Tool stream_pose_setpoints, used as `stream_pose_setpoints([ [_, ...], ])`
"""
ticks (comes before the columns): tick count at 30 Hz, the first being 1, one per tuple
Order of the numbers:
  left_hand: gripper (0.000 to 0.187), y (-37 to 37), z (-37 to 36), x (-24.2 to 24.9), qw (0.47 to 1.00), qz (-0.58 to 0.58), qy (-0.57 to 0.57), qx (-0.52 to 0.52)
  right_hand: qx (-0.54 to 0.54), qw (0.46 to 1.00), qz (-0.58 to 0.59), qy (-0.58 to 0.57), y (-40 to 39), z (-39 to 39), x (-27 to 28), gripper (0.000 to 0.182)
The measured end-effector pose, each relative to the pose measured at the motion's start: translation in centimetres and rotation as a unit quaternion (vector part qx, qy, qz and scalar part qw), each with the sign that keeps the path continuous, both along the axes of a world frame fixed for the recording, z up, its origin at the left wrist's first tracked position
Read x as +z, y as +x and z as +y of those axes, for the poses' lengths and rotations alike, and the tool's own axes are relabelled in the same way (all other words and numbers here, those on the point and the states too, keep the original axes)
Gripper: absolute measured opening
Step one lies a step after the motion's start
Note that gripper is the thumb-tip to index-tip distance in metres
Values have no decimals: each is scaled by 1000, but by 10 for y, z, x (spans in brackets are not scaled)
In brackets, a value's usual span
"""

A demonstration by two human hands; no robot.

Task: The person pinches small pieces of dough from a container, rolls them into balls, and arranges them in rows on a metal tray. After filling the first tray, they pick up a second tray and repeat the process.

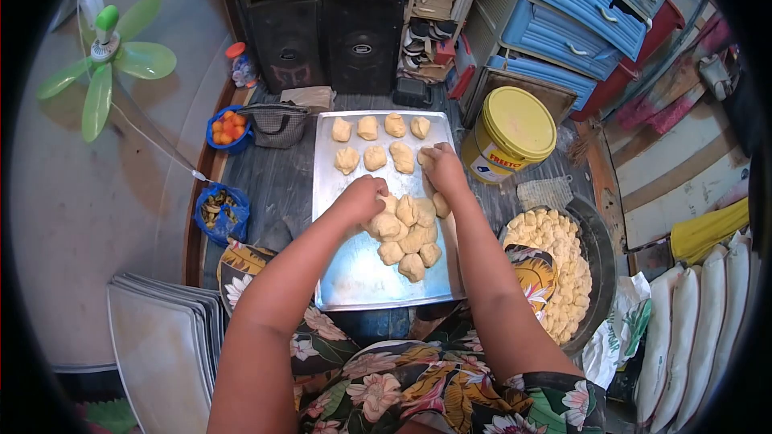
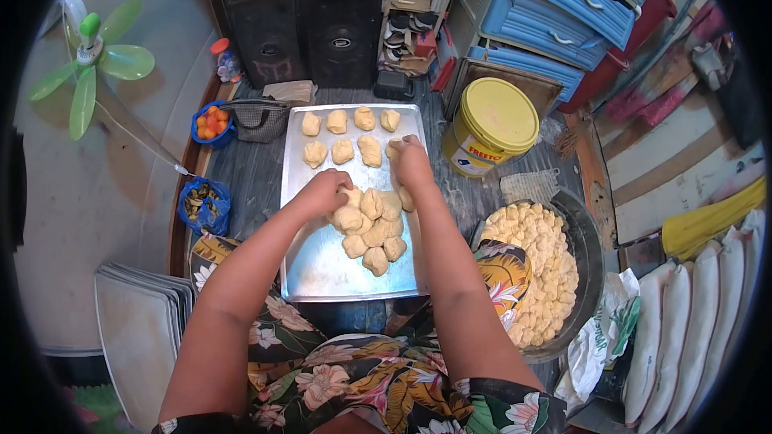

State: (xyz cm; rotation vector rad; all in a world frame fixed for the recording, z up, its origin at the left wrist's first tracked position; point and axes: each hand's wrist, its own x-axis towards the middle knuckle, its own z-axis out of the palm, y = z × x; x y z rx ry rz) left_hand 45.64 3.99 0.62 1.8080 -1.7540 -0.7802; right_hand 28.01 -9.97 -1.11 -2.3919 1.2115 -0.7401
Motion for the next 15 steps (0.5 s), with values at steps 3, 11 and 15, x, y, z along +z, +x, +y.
stream_pose_setpoints([
  [3, 25, 11, 0, 3, 997, 43, 21, 57, 12, 1000, 7, 4, 0, 24, 32, 43],
  [11, 19, 28, 8, 26, 974, -167, 19, 150, 150, 960, 177, 156, 18, 74, 46, 50],
  [15, 24, 22, 19, 16, 979, -149, -28, 139, 168, 955, 174, 173, 7, 67, 44, 44],
])
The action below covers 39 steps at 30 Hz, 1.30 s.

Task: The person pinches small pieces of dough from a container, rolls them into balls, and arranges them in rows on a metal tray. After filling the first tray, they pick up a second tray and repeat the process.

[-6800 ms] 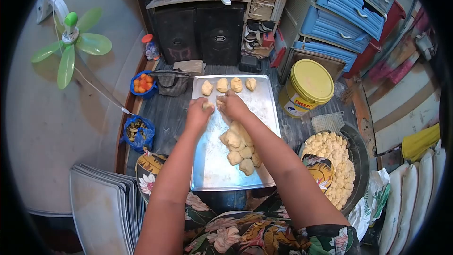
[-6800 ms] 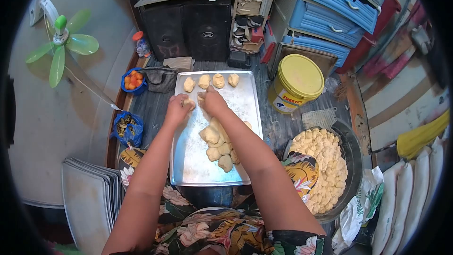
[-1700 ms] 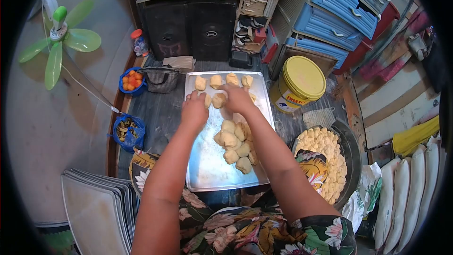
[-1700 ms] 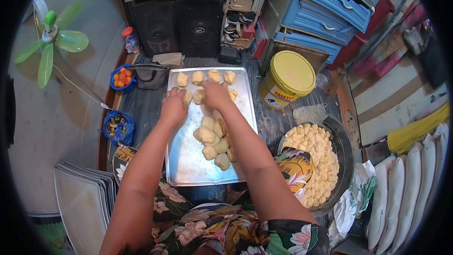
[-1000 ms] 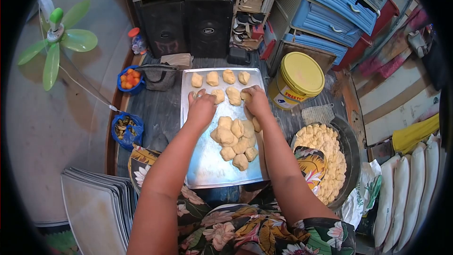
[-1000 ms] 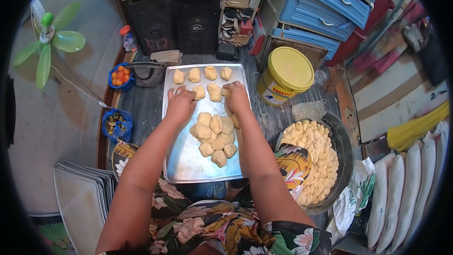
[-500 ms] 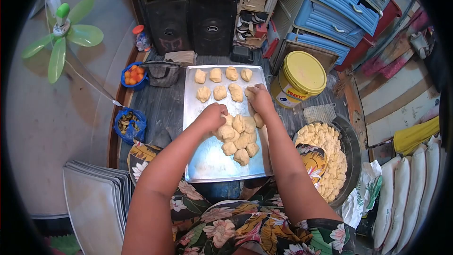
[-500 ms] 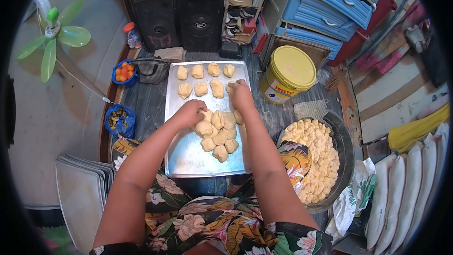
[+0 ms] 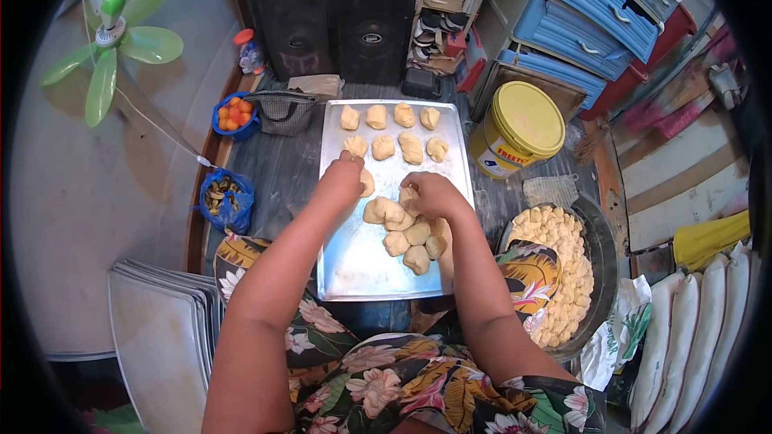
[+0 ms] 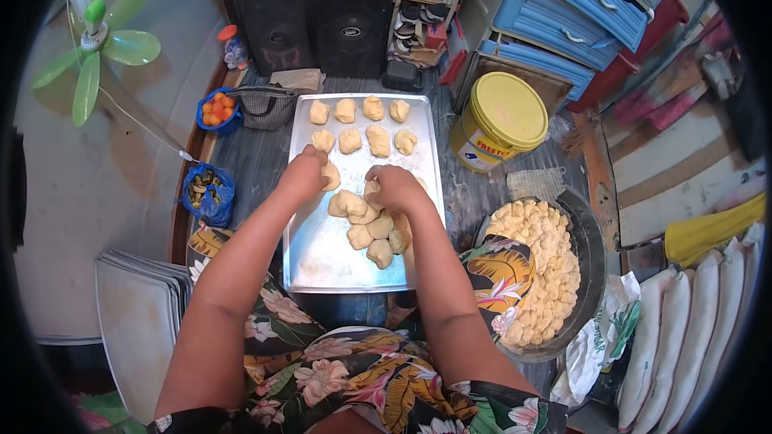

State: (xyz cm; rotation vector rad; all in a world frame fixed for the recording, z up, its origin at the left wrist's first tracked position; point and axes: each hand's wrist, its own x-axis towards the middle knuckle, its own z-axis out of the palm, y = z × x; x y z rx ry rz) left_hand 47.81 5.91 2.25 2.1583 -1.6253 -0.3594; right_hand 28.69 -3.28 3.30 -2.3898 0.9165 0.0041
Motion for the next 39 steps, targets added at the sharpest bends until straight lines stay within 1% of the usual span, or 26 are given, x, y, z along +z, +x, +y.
stream_pose_setpoints([
  [3, 28, 2, -3, -5, 999, -21, 41, -9, -47, 996, -59, 41, 8, -2, 4, 39],
  [5, 28, 8, -2, -14, 1000, -17, 2, -12, -161, 960, -226, 26, 25, -3, -15, 34],
  [6, 28, 8, -2, -17, 1000, -16, 3, -13, -162, 960, -225, 27, 31, 1, -20, 34],
  [9, 26, 5, -2, -9, 999, -27, 14, -9, -110, 985, -130, 9, 41, 11, -14, 31],
  [11, 24, -2, 1, 5, 997, -23, 70, 6, -89, 986, -138, -19, 33, 19, 8, 30],
  [12, 24, -5, 4, 10, 997, -21, 70, 7, -69, 986, -145, -44, 28, 23, 14, 30],
  [13, 24, -8, 7, 13, 997, -67, 46, 6, -69, 986, -143, -43, 23, 26, 9, 30],
  [15, 24, -10, 7, 12, 993, -114, 23, 0, 88, 983, -152, 44, 14, 28, -7, 29],
  [16, 25, -8, 4, 9, 991, -120, -6, -54, 85, 984, -152, 44, 8, 24, -11, 29],
  [17, 26, -7, 0, 4, 986, -125, -34, -106, 62, 978, -189, 64, 2, 17, -13, 29],
  [18, 26, -9, -2, -3, 986, -124, -36, -106, 41, 970, -226, 84, 4, 18, 1, 28],
  [19, 27, -13, -3, -13, 979, -116, -105, -134, -86, 968, -189, 142, 2, 19, 16, 27],
  [20, 28, -17, -1, -22, 966, -105, -171, -162, -157, 949, -255, 102, 2, 9, 2, 25],
  [22, 33, -19, -3, -22, 972, -76, -130, -178, -197, 932, -301, -48, 0, -1, -7, 27],
  [24, 36, -23, -8, -6, 983, -39, 47, -172, -107, 984, -99, -106, -3, 5, -16, 31],
  [26, 36, -23, -10, -9, 980, -56, 42, -187, -100, 990, -66, -73, -10, 6, -17, 39],
  [28, 36, -25, -8, -12, 976, -73, 42, -200, -133, 974, -173, -59, -22, 6, -17, 43],
  [29, 36, -26, -6, -8, 976, -78, 15, -203, -150, 962, -186, -134, -31, 3, -15, 46],
  [30, 36, -28, -5, -6, 975, -84, -11, -205, -149, 962, -186, -133, -36, 0, -13, 46],
  [31, 36, -30, -4, -9, 975, -84, -11, -205, -175, 970, -116, -126, -42, -1, -11, 47],
  [32, 36, -34, -4, -14, 971, -86, -72, -209, -202, 971, -44, -118, -48, -1, -10, 48],
  [33, 36, -39, -3, -16, 964, -88, -132, -214, -180, 982, -12, -52, -52, -9, -20, 45],
  [34, 36, -44, -3, -18, 963, -88, -132, -217, -182, 982, -13, -52, -55, -13, -31, 45],
  [36, 36, -57, -1, -17, 945, -69, -128, -291, -247, 948, -170, -109, -53, -15, -33, 38],
  [37, 38, -65, 1, -17, 945, -58, -96, -308, -294, 911, -250, -148, -48, -17, -35, 33],
  [39, 40, -81, 4, -24, 943, -59, -109, -310, -289, 907, -264, -153, -38, -16, -37, 30],
])
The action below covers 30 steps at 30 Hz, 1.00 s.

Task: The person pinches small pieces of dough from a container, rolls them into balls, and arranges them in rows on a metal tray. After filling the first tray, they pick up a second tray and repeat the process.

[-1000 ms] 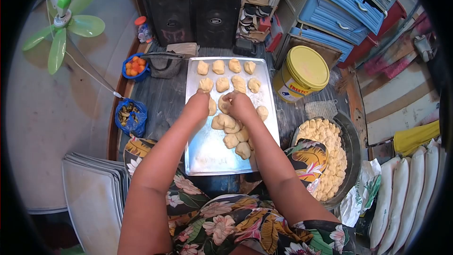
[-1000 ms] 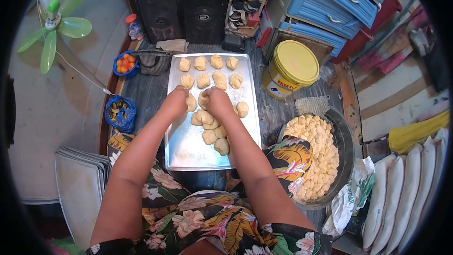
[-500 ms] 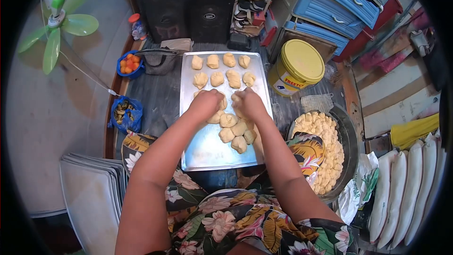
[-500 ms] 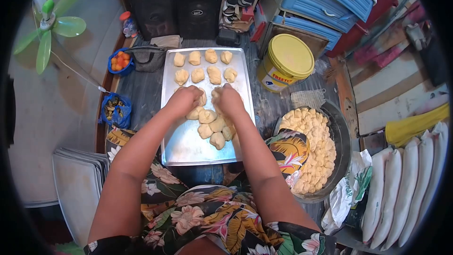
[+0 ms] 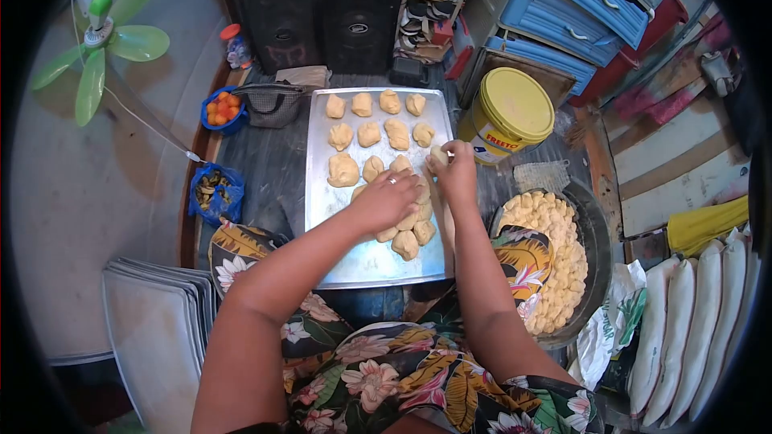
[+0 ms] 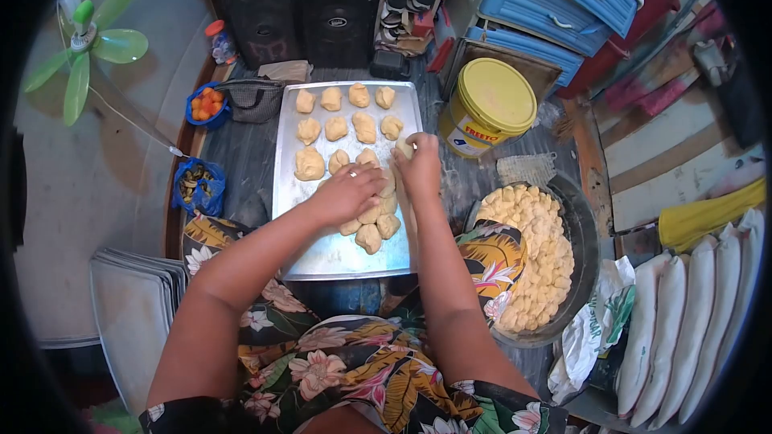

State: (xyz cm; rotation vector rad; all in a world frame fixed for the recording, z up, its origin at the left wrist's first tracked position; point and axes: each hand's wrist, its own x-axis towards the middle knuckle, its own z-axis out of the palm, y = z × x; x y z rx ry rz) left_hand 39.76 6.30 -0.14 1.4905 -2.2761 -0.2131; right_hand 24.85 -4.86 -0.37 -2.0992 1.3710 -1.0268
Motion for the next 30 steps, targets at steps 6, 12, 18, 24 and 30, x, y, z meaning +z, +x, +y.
stream_pose_setpoints([
  [6, 45, -21, 9, -3, 997, -51, 48, 24, 66, 996, 62, 13, 6, 11, -11, 24],
  [12, 40, -37, 36, 9, 993, -14, 120, -9, 67, 983, 143, 94, -19, 66, 31, 32],
  [18, 20, -2, 58, -5, 966, 79, -80, 232, 148, 973, 120, 132, -34, 62, 3, 26],
  [24, 18, 1, 93, 10, 948, 104, 51, 296, 106, 983, 9, 149, -28, 61, 10, 21],
  [30, 23, 5, 87, 6, 912, 108, 82, 387, 156, 969, 129, 143, -27, 64, 6, 39],
])
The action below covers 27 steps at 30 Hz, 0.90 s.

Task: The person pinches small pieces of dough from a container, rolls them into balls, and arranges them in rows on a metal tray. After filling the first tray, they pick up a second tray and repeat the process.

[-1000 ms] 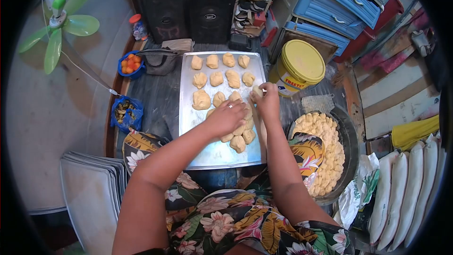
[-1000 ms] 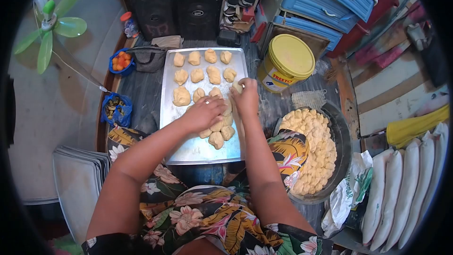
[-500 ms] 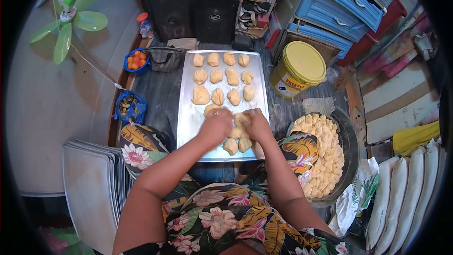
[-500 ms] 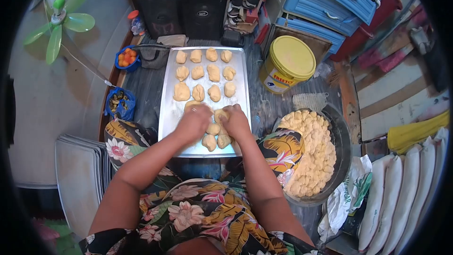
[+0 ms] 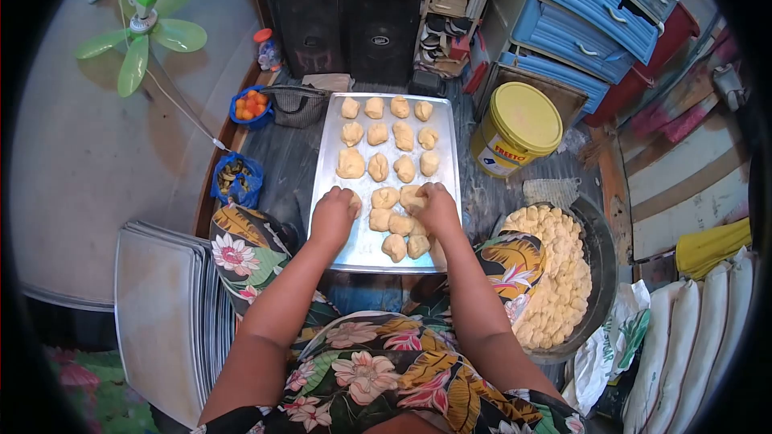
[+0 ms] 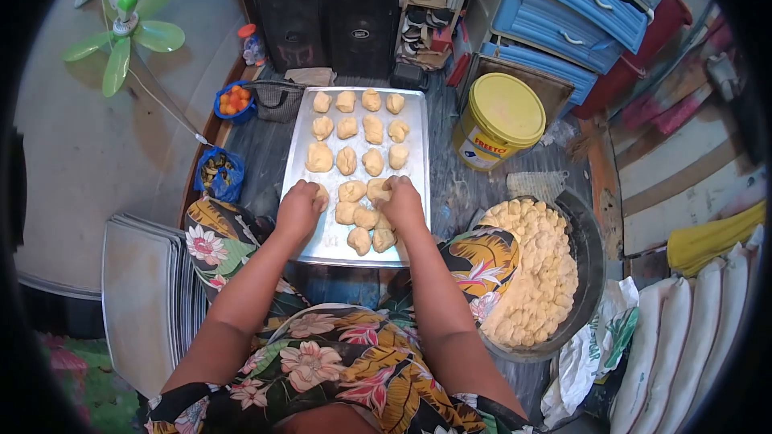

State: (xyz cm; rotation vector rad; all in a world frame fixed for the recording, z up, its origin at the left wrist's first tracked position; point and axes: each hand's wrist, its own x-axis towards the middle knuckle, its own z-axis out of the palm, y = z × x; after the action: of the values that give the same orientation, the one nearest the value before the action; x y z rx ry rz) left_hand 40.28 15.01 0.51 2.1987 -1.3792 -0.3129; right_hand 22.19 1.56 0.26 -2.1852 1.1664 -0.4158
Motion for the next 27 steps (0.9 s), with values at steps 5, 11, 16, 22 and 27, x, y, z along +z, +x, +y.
stream_pose_setpoints([
  [5, 28, -11, -16, -1, 976, -130, -138, -107, -39, 998, -49, -15, -6, 15, 5, 45],
  [11, 23, -18, -31, -4, 973, -12, -112, -203, -35, 993, 9, 110, -21, 2, 6, 30],
  [16, 8, -14, -30, 5, 992, -10, -19, -123, -72, 997, -22, 29, -35, -16, 8, 27],
  [22, 12, -43, -55, -4, 962, -125, -187, -157, 11, 998, 62, 25, -34, -12, 2, 41],
  [27, 14, -65, -80, -18, 961, -113, -140, -212, -110, 994, -22, 2, -37, -19, 15, 39],
])
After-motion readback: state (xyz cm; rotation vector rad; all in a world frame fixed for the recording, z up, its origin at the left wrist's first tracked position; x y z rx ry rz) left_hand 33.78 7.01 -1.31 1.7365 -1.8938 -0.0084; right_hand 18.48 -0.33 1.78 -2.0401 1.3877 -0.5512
